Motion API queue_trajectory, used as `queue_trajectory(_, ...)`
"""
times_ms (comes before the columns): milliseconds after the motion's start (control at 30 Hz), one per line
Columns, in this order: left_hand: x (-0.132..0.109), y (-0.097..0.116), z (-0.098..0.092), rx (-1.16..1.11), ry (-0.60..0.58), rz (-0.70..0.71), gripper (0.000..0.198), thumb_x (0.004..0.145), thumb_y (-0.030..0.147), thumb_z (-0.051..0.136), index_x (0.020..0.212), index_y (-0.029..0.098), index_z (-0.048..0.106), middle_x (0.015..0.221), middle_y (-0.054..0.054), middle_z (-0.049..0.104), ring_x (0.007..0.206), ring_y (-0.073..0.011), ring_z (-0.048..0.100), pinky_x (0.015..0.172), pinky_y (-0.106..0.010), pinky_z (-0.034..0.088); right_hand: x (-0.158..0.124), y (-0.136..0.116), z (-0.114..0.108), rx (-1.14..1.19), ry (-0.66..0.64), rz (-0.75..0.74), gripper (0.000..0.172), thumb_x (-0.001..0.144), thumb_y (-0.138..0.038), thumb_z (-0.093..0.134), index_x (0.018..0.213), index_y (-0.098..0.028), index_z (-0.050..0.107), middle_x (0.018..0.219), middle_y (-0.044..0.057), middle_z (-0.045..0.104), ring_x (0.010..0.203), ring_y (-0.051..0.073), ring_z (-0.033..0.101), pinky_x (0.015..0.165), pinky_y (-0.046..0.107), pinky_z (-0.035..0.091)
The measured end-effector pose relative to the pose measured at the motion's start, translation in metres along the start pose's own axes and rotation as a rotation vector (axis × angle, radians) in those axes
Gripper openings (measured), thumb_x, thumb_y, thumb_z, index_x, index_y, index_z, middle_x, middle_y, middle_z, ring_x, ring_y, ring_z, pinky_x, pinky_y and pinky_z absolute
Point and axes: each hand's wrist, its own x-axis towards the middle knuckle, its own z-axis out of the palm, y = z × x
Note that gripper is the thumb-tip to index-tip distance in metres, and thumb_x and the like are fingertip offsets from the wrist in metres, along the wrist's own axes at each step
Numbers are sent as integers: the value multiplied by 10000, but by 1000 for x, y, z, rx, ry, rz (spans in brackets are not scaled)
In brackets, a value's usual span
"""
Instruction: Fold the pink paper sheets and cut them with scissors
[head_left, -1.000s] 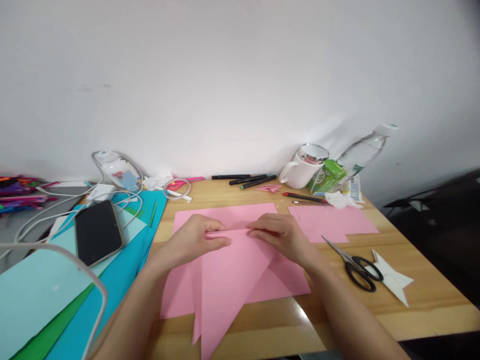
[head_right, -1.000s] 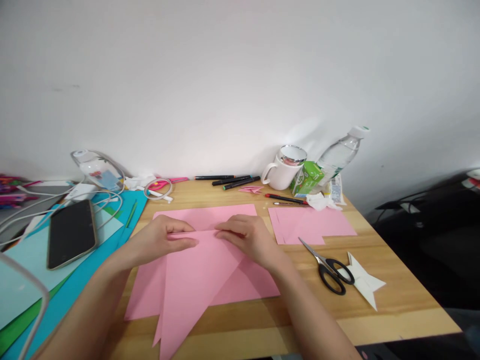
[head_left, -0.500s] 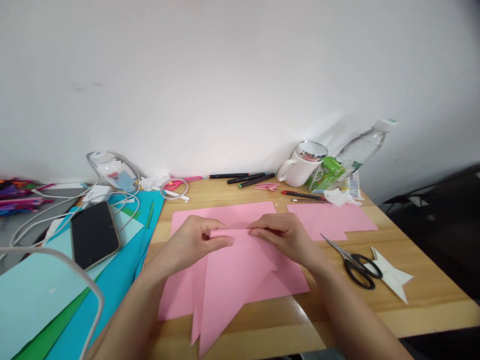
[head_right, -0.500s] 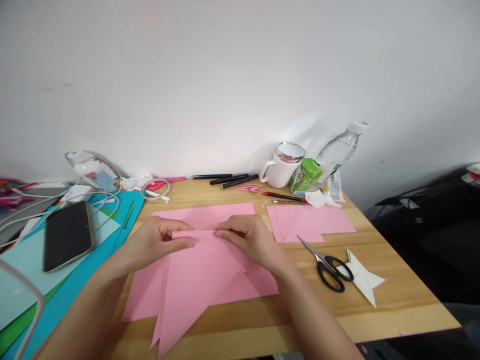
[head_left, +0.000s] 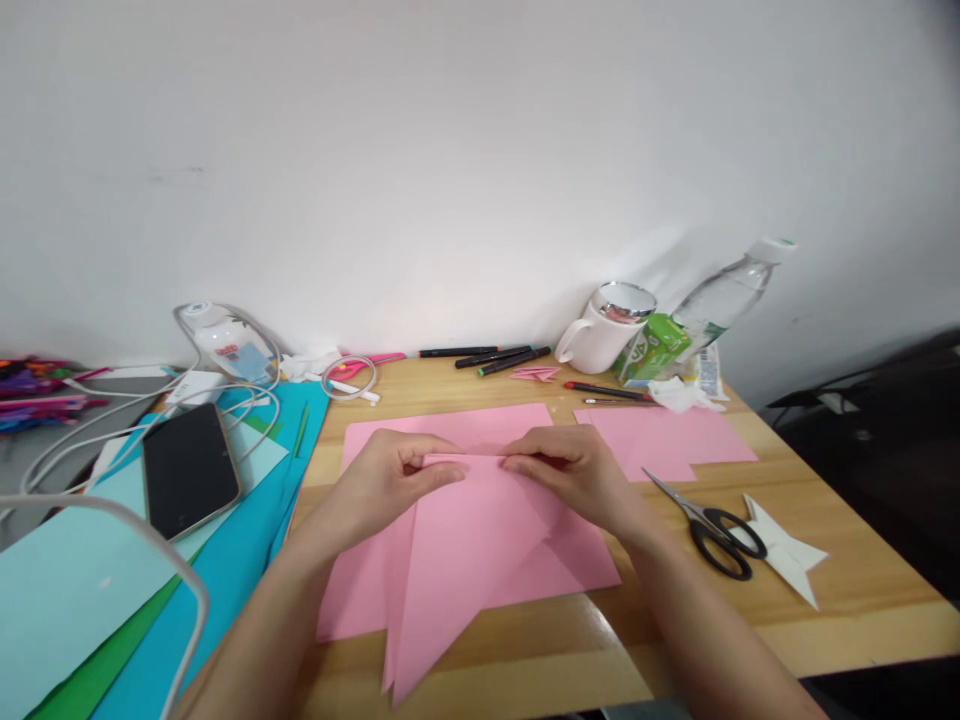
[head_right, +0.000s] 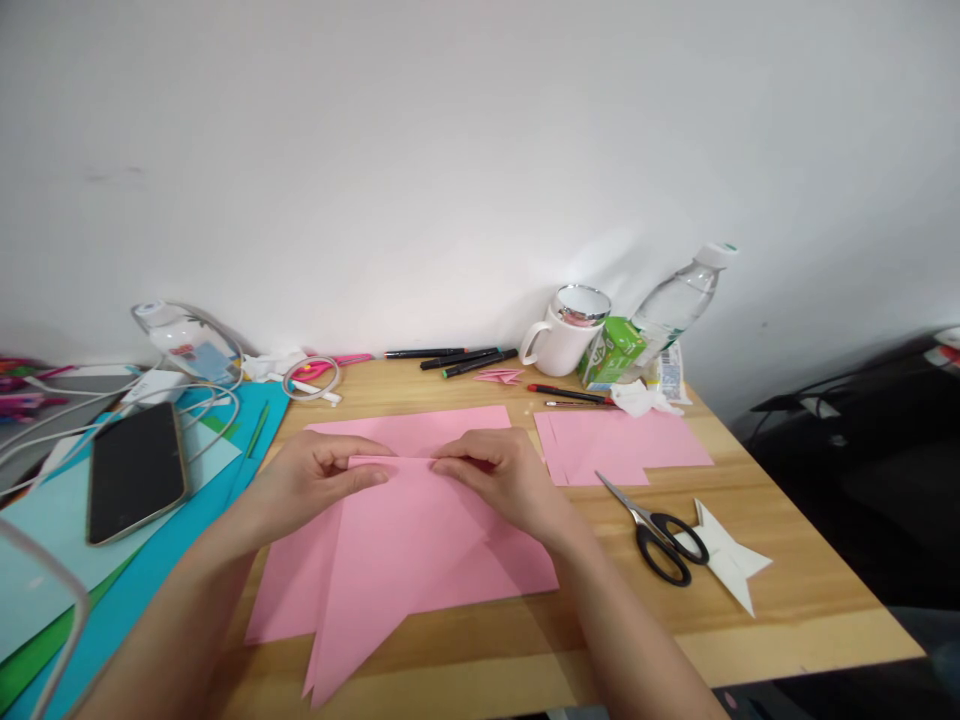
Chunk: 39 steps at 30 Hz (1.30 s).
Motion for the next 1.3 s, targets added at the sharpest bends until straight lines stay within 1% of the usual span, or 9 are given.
queue_trajectory(167,0,-1,1,39,6,19,195,831,323,574,842,194,720,806,6,719,674,-108,570,565,-172,402,0,-1,0,13,-35,6,112,830,-236,626,827,-188,727,735,25,723,630,135,621,559,219,450)
queue_trajectory(267,0,-1,1,81,5,28,235,838,347,559,831,173,717,749,0,697,625,-103,527,533,-181,377,0,-2,0,17,-61,5,119,842,-230,610,841,-189,721,743,26,718,638,133,613,568,223,445)
queue_trajectory(400,-1,-1,1,105,-4,35,276,846,366,538,815,154,711,683,-1,653,584,-95,475,506,-187,349,0,-3,1,19,-52,32,108,833,-229,623,790,-185,712,710,21,699,623,128,594,554,223,430)
queue_trajectory(600,1,-3,3,48,-10,57,290,851,362,514,881,155,714,775,-31,677,651,-130,538,541,-209,385,0,-2,2,32,-46,73,117,828,-233,624,758,-181,702,699,18,687,615,125,585,538,225,413)
queue_trajectory(667,2,-4,4,26,-15,67,292,853,359,508,877,156,716,775,-33,678,662,-139,547,548,-213,392,0,-2,2,30,-47,73,127,834,-234,615,754,-182,698,699,18,685,616,125,581,541,227,411)
queue_trajectory(867,2,-3,2,40,-43,36,305,849,372,507,792,147,705,680,-10,627,606,-120,490,519,-211,352,-1,-2,2,18,-61,77,154,848,-237,590,743,-177,685,700,20,679,619,124,573,545,230,407)
queue_trajectory(1000,3,-3,2,33,-54,14,309,852,371,505,772,140,694,665,-3,601,608,-111,463,520,-206,342,-1,-3,2,27,-66,86,165,854,-243,581,739,-175,677,702,22,675,618,125,567,544,232,404)
queue_trajectory(1200,3,-4,3,22,-28,33,295,837,371,530,810,145,719,654,-9,627,576,-114,489,490,-210,342,-2,-4,2,32,-79,87,160,853,-233,578,737,-169,668,693,17,661,614,118,549,542,227,392)
queue_trajectory(1300,3,-3,5,0,-9,16,254,817,354,566,851,161,728,729,-19,677,629,-126,539,520,-206,376,-2,-5,2,29,-77,83,165,851,-232,576,725,-168,662,678,14,652,603,116,539,537,229,388)
